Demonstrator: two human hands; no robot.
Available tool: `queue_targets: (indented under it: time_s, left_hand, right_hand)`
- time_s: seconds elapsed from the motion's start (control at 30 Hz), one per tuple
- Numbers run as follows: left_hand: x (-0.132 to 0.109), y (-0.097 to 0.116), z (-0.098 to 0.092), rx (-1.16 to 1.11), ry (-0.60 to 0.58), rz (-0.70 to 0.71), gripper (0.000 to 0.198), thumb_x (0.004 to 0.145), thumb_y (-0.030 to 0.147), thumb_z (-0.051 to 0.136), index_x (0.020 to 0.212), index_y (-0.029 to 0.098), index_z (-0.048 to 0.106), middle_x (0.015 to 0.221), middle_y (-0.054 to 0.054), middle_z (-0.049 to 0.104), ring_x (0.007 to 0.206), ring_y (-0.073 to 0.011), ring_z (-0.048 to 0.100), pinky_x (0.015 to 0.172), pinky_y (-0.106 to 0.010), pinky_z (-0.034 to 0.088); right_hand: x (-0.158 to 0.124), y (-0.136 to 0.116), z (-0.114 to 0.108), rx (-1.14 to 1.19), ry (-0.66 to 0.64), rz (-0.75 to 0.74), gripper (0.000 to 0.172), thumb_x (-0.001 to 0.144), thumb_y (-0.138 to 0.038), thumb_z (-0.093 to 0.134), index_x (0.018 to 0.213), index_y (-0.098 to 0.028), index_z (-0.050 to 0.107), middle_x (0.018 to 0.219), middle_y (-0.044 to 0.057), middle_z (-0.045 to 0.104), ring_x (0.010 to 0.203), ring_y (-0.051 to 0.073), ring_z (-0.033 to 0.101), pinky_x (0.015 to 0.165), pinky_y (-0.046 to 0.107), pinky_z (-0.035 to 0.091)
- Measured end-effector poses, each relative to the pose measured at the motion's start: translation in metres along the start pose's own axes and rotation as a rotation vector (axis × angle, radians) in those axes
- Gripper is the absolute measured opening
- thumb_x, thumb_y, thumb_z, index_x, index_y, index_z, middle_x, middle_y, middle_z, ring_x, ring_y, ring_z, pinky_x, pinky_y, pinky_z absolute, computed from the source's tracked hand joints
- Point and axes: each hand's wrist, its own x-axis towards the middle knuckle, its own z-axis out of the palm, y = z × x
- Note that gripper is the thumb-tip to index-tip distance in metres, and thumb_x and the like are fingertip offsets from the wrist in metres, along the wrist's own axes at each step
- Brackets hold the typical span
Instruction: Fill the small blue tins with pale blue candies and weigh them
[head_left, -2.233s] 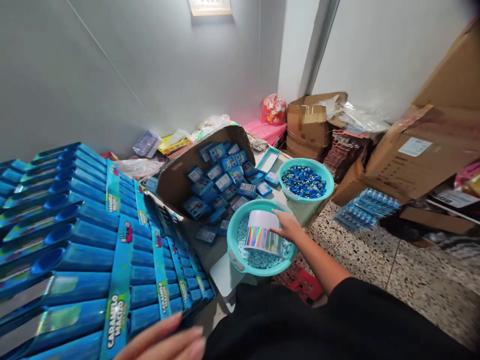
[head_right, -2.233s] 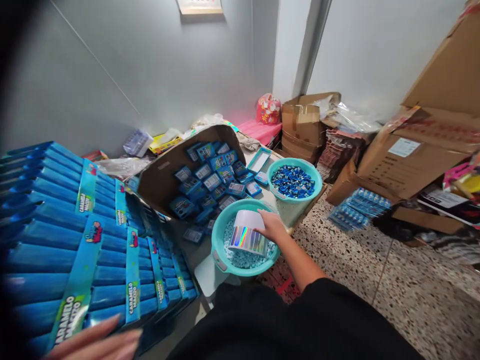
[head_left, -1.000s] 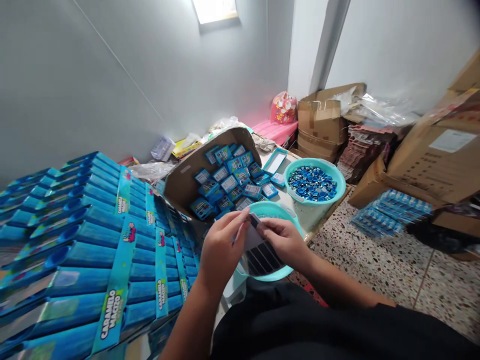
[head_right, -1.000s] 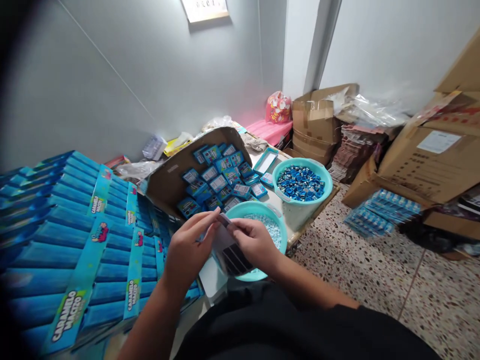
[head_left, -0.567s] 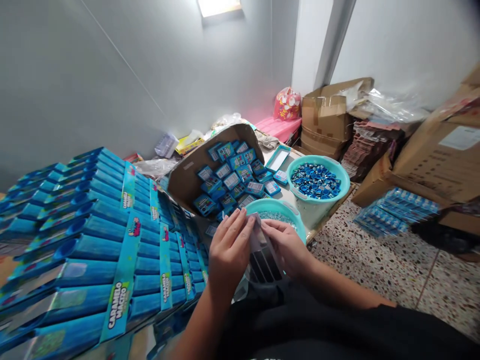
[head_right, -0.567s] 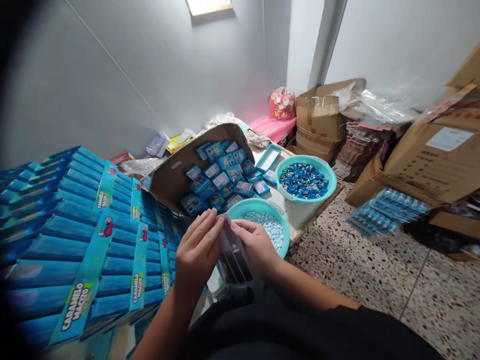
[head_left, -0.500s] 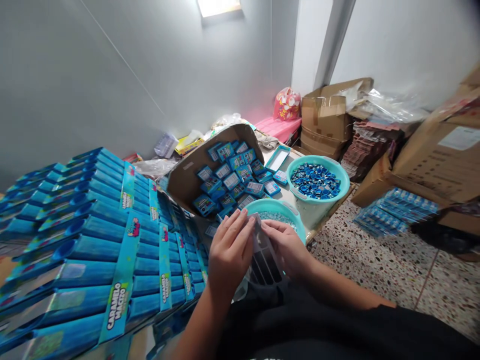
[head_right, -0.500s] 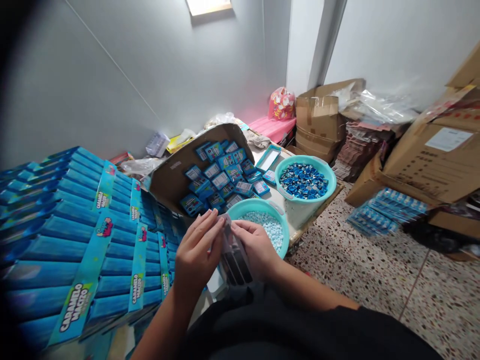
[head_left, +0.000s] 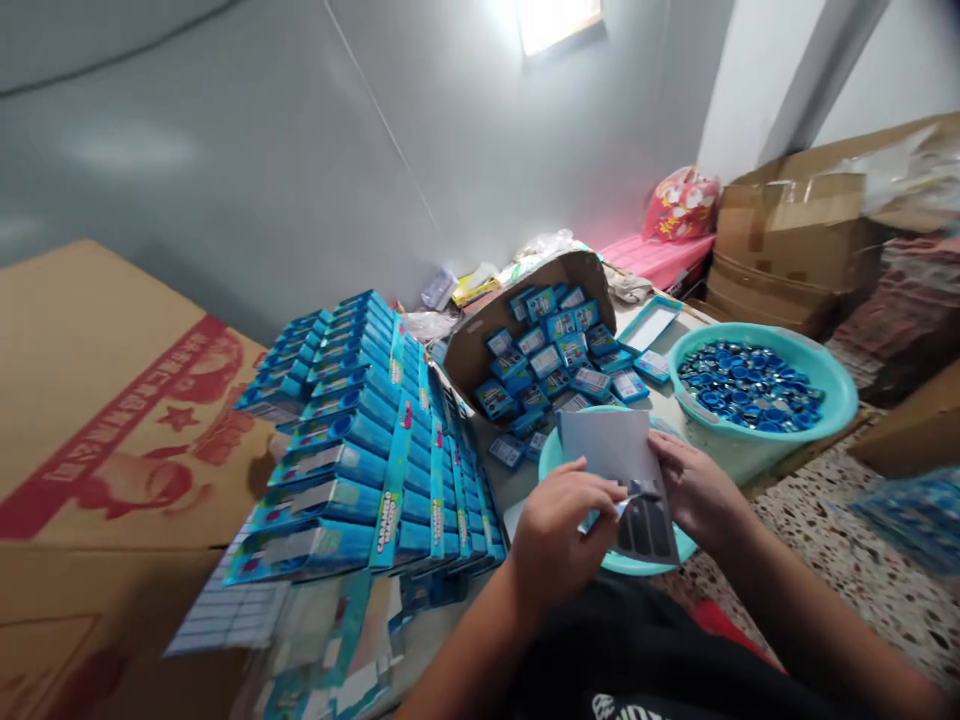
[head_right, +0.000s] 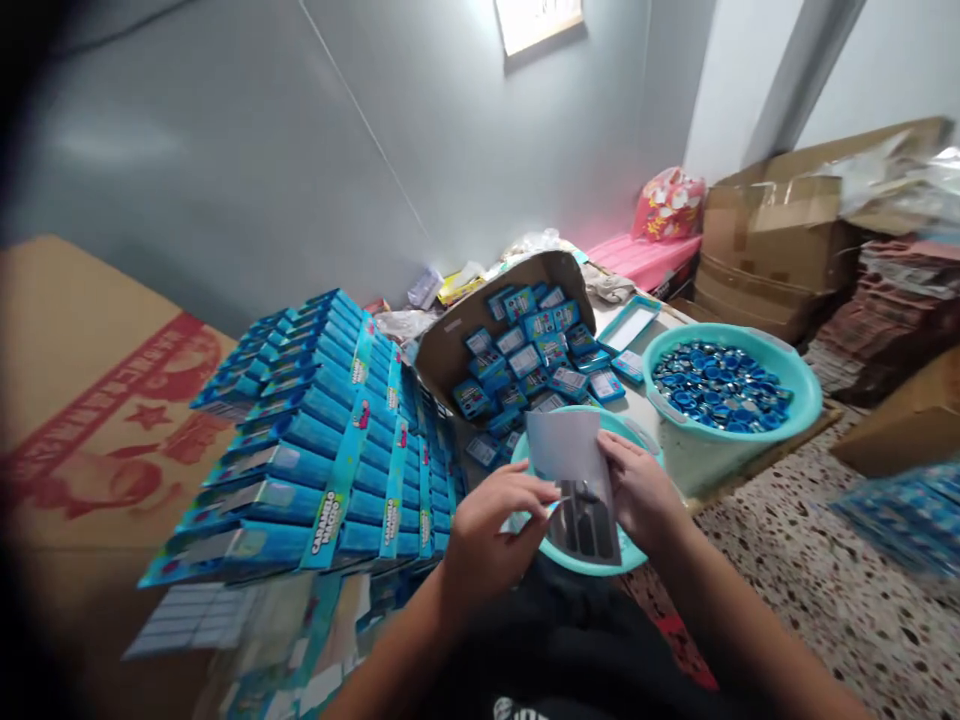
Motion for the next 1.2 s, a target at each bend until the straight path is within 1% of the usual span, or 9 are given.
queue_targets:
  time_s: [0.17, 0.3, 0.4, 0.5, 0.63, 0.73, 0.83, 1.03, 1.2]
  left_hand:
    - [0.008, 0.051, -0.076, 0.027, 0.385, -0.456, 0.027, 0.081, 0.024, 0.077, 0.104, 0.024, 0.063, 0.082, -0.001, 0.077, 0.086, -0.0192, 0.076, 0.09, -0.037, 0.06]
    - [0.023, 0.069, -0.154, 0.093, 0.583, -0.761, 0.055, 0.074, 0.039, 0.081, 0.122, 0.023, 0.06, 0.075, 0.001, 0.075, 0.068, -0.0176, 0.074, 0.065, -0.027, 0.061]
    - [0.032, 0.059, -0.202, 0.15, 0.564, -0.872, 0.051, 0.071, 0.042, 0.083, 0.114, 0.02, 0.065, 0.081, -0.004, 0.077, 0.075, -0.0222, 0.075, 0.056, -0.026, 0.058]
    - [0.037, 0.041, -0.232, 0.141, 0.488, -0.894, 0.043, 0.071, 0.04, 0.083, 0.106, 0.02, 0.069, 0.084, -0.004, 0.077, 0.078, -0.0227, 0.075, 0.061, -0.028, 0.06]
    - [0.037, 0.021, -0.248, 0.056, 0.388, -0.891, 0.039, 0.064, 0.041, 0.086, 0.09, 0.017, 0.07, 0.076, -0.004, 0.074, 0.073, -0.0216, 0.074, 0.063, -0.029, 0.06]
    - [0.033, 0.014, -0.256, -0.013, 0.329, -0.869, 0.038, 0.062, 0.041, 0.087, 0.085, 0.017, 0.07, 0.074, -0.002, 0.073, 0.068, -0.02, 0.073, 0.062, -0.028, 0.059]
    - [0.032, 0.012, -0.261, 0.012, 0.317, -0.847, 0.031, 0.065, 0.039, 0.084, 0.082, 0.017, 0.071, 0.073, -0.002, 0.074, 0.068, -0.0184, 0.072, 0.061, -0.025, 0.058]
    - [0.038, 0.002, -0.269, 0.25, 0.284, -0.835, 0.024, 0.073, 0.04, 0.076, 0.083, 0.019, 0.074, 0.07, -0.003, 0.074, 0.065, -0.0174, 0.069, 0.057, -0.025, 0.058]
    - [0.043, -0.012, -0.278, 0.485, 0.165, -0.79, 0.032, 0.077, 0.052, 0.07, 0.087, 0.022, 0.076, 0.11, -0.006, 0.074, 0.072, -0.0193, 0.068, 0.047, -0.025, 0.052]
  right_hand:
    - [0.014, 0.028, -0.05, -0.342, 0.343, 0.077, 0.036, 0.06, -0.044, 0.07, 0.086, -0.019, 0.07, 0.087, 0.015, 0.075, 0.092, 0.037, 0.07, 0.083, 0.049, 0.056]
    - [0.017, 0.036, -0.057, -0.659, 0.534, -0.075, 0.075, 0.068, -0.039, 0.063, 0.132, 0.001, 0.057, 0.14, 0.033, 0.054, 0.134, 0.05, 0.046, 0.112, 0.063, 0.031]
    - [0.018, 0.017, -0.003, -0.893, 0.469, -0.512, 0.073, 0.083, -0.042, 0.055, 0.14, 0.002, 0.049, 0.149, 0.032, 0.045, 0.142, 0.044, 0.039, 0.117, 0.059, 0.027]
    - [0.009, -0.018, 0.093, -0.62, -0.061, -0.616, 0.051, 0.094, -0.047, 0.05, 0.129, -0.011, 0.06, 0.118, 0.02, 0.07, 0.112, 0.03, 0.066, 0.1, 0.049, 0.05]
    - [-0.012, -0.056, 0.214, -0.392, -0.662, -0.598, 0.04, 0.092, -0.046, 0.061, 0.122, -0.019, 0.065, 0.111, 0.009, 0.071, 0.091, 0.017, 0.067, 0.079, 0.032, 0.055]
    - [-0.021, -0.06, 0.263, -0.302, -0.755, -0.57, 0.035, 0.088, -0.05, 0.066, 0.091, -0.016, 0.071, 0.078, 0.002, 0.068, 0.069, 0.012, 0.059, 0.063, 0.026, 0.048]
    - [-0.022, -0.052, 0.282, -0.26, -0.714, -0.526, 0.039, 0.084, -0.054, 0.069, 0.076, -0.016, 0.066, 0.063, -0.002, 0.057, 0.058, 0.01, 0.049, 0.054, 0.026, 0.039]
    - [-0.014, -0.045, 0.295, -0.21, -0.675, -0.465, 0.034, 0.084, -0.05, 0.071, 0.086, -0.015, 0.07, 0.068, -0.001, 0.059, 0.061, 0.01, 0.047, 0.056, 0.026, 0.037]
    - [-0.002, -0.045, 0.297, -0.222, -0.74, -0.335, 0.034, 0.077, -0.048, 0.078, 0.086, -0.015, 0.073, 0.072, 0.0, 0.063, 0.068, 0.012, 0.054, 0.063, 0.027, 0.044]
